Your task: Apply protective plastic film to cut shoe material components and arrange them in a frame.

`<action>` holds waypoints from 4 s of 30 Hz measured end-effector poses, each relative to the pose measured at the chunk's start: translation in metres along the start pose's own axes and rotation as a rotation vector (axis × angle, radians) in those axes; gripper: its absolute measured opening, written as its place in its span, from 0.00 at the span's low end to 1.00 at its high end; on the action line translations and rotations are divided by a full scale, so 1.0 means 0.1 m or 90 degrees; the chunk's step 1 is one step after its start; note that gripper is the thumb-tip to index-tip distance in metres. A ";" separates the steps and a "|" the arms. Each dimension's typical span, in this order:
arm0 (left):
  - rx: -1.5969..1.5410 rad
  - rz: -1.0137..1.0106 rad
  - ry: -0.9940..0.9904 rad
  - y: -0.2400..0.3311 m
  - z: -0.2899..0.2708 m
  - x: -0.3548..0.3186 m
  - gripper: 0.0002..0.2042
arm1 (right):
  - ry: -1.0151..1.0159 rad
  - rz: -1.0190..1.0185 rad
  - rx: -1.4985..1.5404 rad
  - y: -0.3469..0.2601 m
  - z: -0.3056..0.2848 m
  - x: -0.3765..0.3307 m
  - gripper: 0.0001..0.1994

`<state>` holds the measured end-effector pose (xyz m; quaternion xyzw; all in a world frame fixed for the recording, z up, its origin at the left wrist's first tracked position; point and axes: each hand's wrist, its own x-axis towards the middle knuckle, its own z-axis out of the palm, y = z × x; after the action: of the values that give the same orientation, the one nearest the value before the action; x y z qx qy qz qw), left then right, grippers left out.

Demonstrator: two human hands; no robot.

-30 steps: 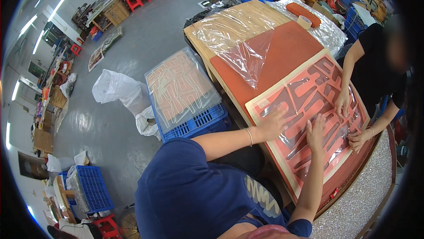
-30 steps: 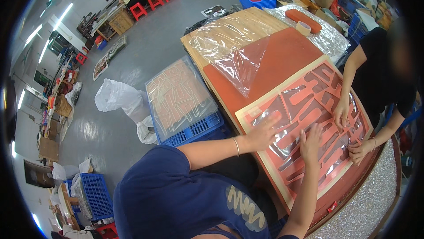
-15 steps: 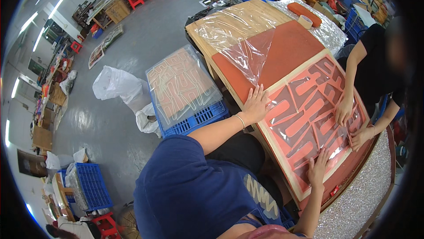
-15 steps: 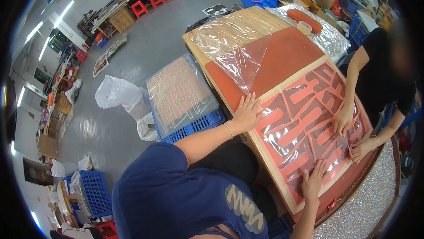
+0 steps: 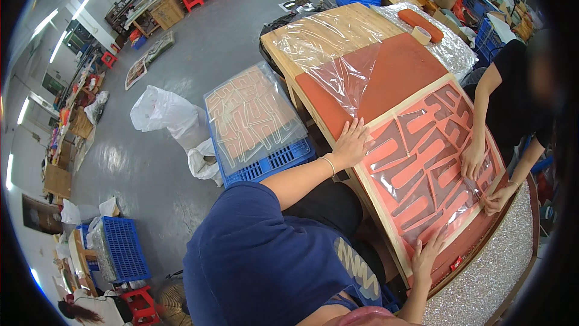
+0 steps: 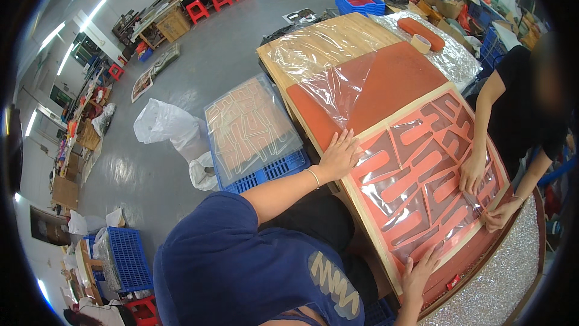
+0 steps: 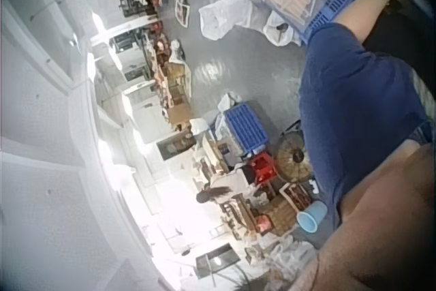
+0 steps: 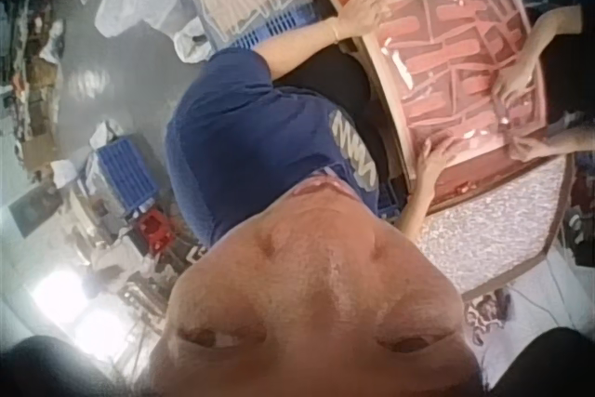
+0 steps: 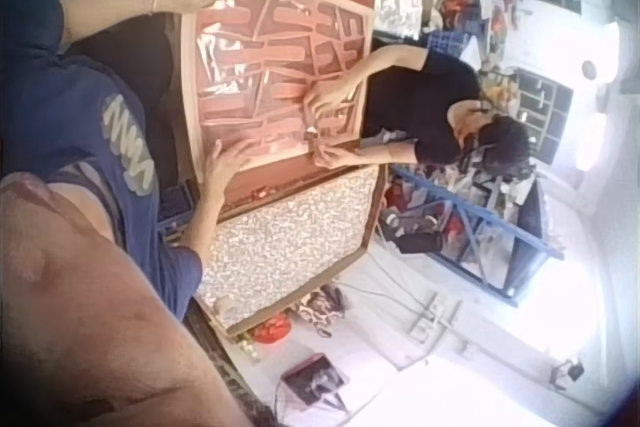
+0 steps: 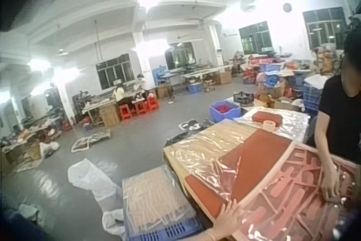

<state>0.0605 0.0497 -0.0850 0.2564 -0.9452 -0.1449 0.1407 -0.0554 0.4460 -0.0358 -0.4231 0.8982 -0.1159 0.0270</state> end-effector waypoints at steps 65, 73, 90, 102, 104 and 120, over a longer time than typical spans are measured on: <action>-0.638 0.428 -0.236 2.17 -2.75 -0.04 0.07 | 0.260 0.316 0.149 0.44 -0.77 -1.56 0.37; -0.796 0.636 -0.602 4.84 -2.25 -0.57 0.13 | 0.688 0.103 0.288 -0.19 -1.62 -1.30 0.38; -0.015 0.875 -0.445 5.37 0.95 -0.42 0.29 | 0.673 0.802 0.277 3.35 -1.10 -3.19 0.11; -0.012 0.870 -0.374 5.29 1.22 -0.81 0.24 | -0.025 1.132 -0.257 2.45 -1.18 -3.84 0.41; 0.001 0.841 -0.367 5.30 1.22 -0.84 0.24 | 0.024 1.089 -0.242 2.48 -1.09 -3.94 0.42; 0.005 0.878 -0.305 5.25 1.34 -0.84 0.27 | 0.192 0.350 -0.200 3.39 -1.11 -2.52 0.22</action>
<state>-0.1480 0.5547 -0.0424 -0.4354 -0.8972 -0.0721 -0.0120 -0.1656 0.8680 -0.0190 -0.1429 0.9793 -0.0255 -0.1412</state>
